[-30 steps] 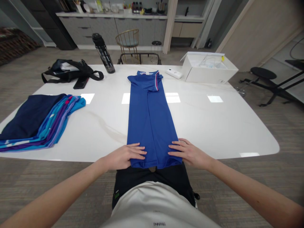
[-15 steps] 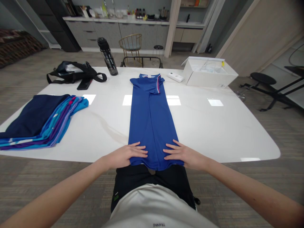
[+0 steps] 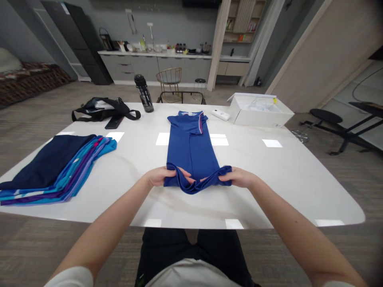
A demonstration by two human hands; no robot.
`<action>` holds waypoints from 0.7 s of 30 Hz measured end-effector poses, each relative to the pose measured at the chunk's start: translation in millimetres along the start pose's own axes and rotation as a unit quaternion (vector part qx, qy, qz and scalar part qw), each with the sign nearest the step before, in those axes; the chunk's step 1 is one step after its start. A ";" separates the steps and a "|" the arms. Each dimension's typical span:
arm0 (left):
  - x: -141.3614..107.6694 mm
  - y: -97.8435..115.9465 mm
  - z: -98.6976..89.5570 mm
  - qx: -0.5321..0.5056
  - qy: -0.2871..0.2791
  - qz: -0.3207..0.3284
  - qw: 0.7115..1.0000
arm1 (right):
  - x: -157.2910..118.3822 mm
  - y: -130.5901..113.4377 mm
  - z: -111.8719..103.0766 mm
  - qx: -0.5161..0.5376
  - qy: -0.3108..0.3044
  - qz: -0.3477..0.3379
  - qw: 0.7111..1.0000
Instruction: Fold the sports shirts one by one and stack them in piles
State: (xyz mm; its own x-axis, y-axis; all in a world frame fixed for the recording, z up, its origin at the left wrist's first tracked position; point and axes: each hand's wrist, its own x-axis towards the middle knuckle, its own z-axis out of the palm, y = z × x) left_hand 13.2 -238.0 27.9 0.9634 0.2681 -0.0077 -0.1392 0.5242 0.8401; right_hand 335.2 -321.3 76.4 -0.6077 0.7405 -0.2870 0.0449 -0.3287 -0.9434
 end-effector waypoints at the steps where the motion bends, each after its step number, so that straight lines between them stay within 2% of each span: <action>1: 5.6 -1.6 -6.6 -0.031 0.015 0.006 0.999 | 8.1 4.4 -7.4 0.048 0.029 0.012 0.998; 5: 26.8 6.3 -22.7 -0.103 0.102 0.036 0.989 | 37.0 14.6 -36.9 0.173 0.108 0.035 0.978; 8: 43.1 25.3 -29.2 -0.130 0.179 0.064 0.973 | 54.3 7.1 -56.3 0.199 0.126 0.030 0.971; 10: 55.2 40.5 -35.9 -0.144 0.210 0.072 0.964 | 66.3 -2.2 -68.1 0.204 0.125 0.021 0.971; 13: 74.8 63.9 -53.6 -0.154 0.223 0.070 0.960 | 88.0 -17.1 -86.3 0.220 0.131 0.006 0.967; 16: 95.6 88.2 -79.3 -0.152 0.229 0.075 0.959 | 114.8 -31.1 -108.1 0.252 0.145 -0.011 0.957; 21: 134.1 133.0 -126.1 -0.101 0.247 0.104 0.958 | 165.8 -55.1 -158.1 0.254 0.164 -0.054 0.952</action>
State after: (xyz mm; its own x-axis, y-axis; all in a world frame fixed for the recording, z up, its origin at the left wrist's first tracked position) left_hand 94.9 -30.4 70.2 0.6909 0.7073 -0.1498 -0.4049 0.5502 0.7303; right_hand 357.3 -87.7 54.5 -0.3026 0.9018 -0.3087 -0.4431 -0.4198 -0.7921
